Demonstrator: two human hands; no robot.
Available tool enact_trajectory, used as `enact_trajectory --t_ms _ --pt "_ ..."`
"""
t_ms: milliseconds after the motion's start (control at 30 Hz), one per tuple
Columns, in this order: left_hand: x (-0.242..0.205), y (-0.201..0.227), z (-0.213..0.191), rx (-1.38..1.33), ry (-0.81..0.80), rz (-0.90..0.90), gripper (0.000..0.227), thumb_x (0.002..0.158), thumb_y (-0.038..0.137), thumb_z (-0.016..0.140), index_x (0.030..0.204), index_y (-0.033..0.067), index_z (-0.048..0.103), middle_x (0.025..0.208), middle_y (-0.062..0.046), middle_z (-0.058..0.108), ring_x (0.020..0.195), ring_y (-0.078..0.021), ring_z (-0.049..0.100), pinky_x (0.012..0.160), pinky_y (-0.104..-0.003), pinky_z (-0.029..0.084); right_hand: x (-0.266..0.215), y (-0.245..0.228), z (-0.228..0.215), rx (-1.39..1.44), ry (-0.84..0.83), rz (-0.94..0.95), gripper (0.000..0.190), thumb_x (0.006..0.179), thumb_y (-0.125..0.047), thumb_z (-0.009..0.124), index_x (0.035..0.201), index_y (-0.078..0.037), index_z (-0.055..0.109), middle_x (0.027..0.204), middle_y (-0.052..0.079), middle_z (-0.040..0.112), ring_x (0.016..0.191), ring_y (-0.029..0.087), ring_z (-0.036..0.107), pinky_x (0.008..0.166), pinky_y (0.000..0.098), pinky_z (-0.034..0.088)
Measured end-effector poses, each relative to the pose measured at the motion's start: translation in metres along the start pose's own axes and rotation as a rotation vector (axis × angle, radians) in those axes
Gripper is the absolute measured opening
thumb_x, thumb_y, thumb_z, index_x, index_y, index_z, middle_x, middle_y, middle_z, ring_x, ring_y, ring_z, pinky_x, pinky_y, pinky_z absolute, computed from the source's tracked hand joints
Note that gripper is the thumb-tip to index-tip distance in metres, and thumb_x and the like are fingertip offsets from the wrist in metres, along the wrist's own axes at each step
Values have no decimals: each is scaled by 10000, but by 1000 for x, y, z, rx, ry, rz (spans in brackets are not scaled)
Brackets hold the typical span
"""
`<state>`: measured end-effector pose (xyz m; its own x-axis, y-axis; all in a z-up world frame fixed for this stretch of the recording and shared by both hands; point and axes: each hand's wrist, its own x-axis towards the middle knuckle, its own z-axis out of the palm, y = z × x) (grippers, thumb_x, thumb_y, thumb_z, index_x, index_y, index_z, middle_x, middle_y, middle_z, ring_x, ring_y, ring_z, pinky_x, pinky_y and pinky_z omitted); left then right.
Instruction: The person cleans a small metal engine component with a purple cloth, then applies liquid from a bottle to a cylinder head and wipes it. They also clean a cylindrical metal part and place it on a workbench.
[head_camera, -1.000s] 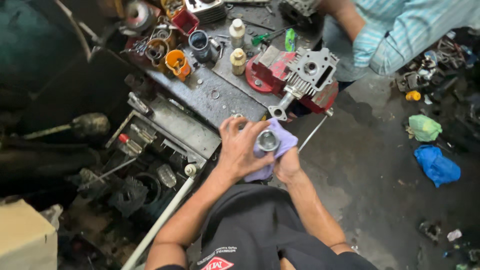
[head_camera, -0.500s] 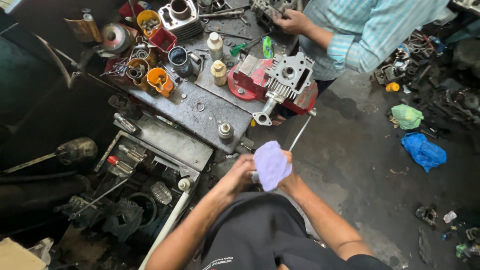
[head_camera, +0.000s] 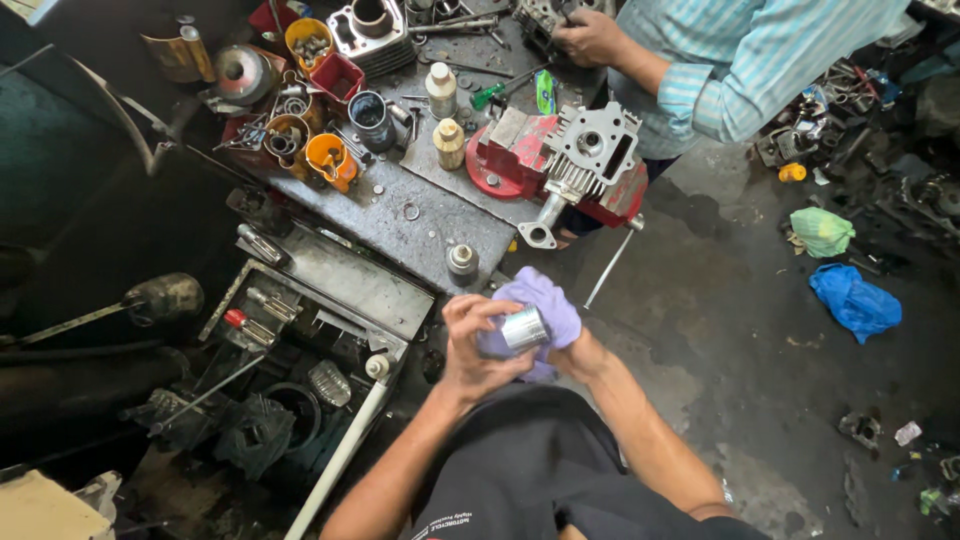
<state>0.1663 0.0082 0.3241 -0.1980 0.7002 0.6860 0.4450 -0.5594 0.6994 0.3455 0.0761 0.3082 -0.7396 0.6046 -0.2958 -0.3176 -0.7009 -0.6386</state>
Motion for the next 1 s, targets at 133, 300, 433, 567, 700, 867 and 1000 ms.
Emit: enact_trajectory --t_ms 133,300,433,567,700,867,1000 --pt "-2 8 3 219 -29 11 685 708 199 892 1216 142 435 1246 1 668 1199 -245 526 1097 -485 329 -7 9 24 212 -38 -36 554 935 -337 655 1374 -27 524 1344 103 590 1233 202 616 1062 372 533" --pt "6 14 -2 339 -70 -3 803 649 240 898 1310 143 451 1243 -38 643 1203 -275 517 1085 -504 306 4 16 42 8 4 -254 454 1045 -195 681 1397 49 534 1291 139 612 1159 199 613 1011 343 536" --pt "4 16 -3 307 -38 -119 824 628 230 896 1325 149 465 1226 -8 637 1200 -271 504 1084 -479 307 8 17 59 8 215 -358 326 1090 -206 610 1237 83 576 1199 161 660 1047 226 655 913 353 560" --pt "1 10 -3 234 12 -176 838 623 163 866 1341 124 435 1230 5 648 1201 -270 489 1107 -484 310 6 8 75 -64 181 -329 302 979 -153 572 1255 -33 554 1210 93 661 1109 151 650 982 300 540" --pt "-3 3 -8 239 -19 -110 860 601 77 825 1363 127 429 1240 -47 629 1217 -266 500 1110 -490 336 9 12 89 -289 279 -399 324 950 -5 660 1259 4 563 1174 74 625 1054 156 601 909 317 505" --pt "-10 -2 -9 202 52 -184 894 643 185 925 1369 117 409 1224 -116 538 1223 -291 460 1087 -500 333 18 22 94 -126 400 -438 233 1041 -132 511 1175 11 638 1141 90 695 1074 172 650 969 310 519" --pt "-14 -9 -15 143 6 -225 872 674 128 863 1403 107 385 1239 -38 657 1253 -277 470 1129 -506 329 21 28 98 -562 302 -663 166 1014 -18 585 1167 2 645 1245 75 647 1179 171 617 1035 303 490"
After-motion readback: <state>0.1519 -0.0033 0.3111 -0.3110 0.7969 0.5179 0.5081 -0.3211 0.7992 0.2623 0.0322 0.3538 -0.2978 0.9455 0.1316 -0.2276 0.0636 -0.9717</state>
